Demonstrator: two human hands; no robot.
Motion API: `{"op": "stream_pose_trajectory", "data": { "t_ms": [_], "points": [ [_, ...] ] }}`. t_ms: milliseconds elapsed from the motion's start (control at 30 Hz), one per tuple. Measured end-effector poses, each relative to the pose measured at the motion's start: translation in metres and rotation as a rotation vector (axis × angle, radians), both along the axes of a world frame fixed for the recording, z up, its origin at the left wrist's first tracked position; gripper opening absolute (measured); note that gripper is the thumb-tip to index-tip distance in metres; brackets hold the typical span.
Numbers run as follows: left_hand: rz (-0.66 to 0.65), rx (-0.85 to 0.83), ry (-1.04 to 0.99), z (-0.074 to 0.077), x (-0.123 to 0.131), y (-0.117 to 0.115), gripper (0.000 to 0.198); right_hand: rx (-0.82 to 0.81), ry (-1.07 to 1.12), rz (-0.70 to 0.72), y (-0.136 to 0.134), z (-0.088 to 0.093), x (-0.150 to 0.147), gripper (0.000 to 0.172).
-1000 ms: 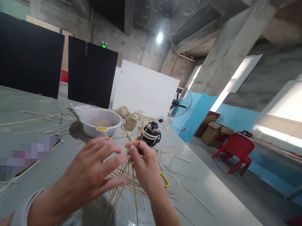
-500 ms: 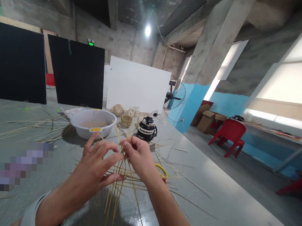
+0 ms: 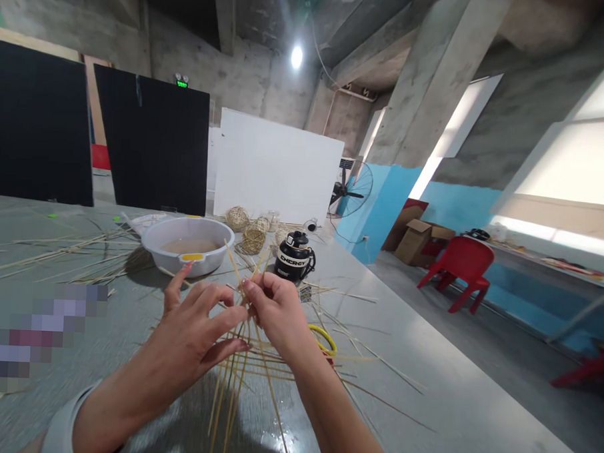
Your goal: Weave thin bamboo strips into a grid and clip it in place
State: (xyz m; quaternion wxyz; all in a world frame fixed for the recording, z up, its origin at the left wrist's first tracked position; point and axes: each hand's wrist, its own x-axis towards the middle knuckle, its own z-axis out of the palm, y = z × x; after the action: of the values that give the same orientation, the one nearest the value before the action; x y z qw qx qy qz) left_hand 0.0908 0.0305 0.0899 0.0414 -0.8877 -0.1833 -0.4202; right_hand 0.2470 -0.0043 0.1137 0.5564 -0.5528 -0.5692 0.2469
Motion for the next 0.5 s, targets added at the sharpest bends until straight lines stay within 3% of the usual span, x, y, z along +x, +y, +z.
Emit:
{"op": "stream_pose_trajectory", "data": {
  "t_ms": [267, 400, 500],
  "points": [
    [0.005, 0.028, -0.002, -0.002, 0.003, -0.003, 0.004, -0.011, 0.064, -0.023, -0.005, 0.008, 0.007, 0.025],
    [0.009, 0.087, -0.019, 0.000, 0.004, -0.009, 0.020, -0.029, 0.024, -0.022, -0.007, 0.009, 0.012, 0.024],
    [-0.003, 0.093, 0.012, 0.000, 0.006, -0.010, 0.020, -0.028, 0.009, -0.023, -0.006, 0.007, 0.012, 0.024]
  ]
}}
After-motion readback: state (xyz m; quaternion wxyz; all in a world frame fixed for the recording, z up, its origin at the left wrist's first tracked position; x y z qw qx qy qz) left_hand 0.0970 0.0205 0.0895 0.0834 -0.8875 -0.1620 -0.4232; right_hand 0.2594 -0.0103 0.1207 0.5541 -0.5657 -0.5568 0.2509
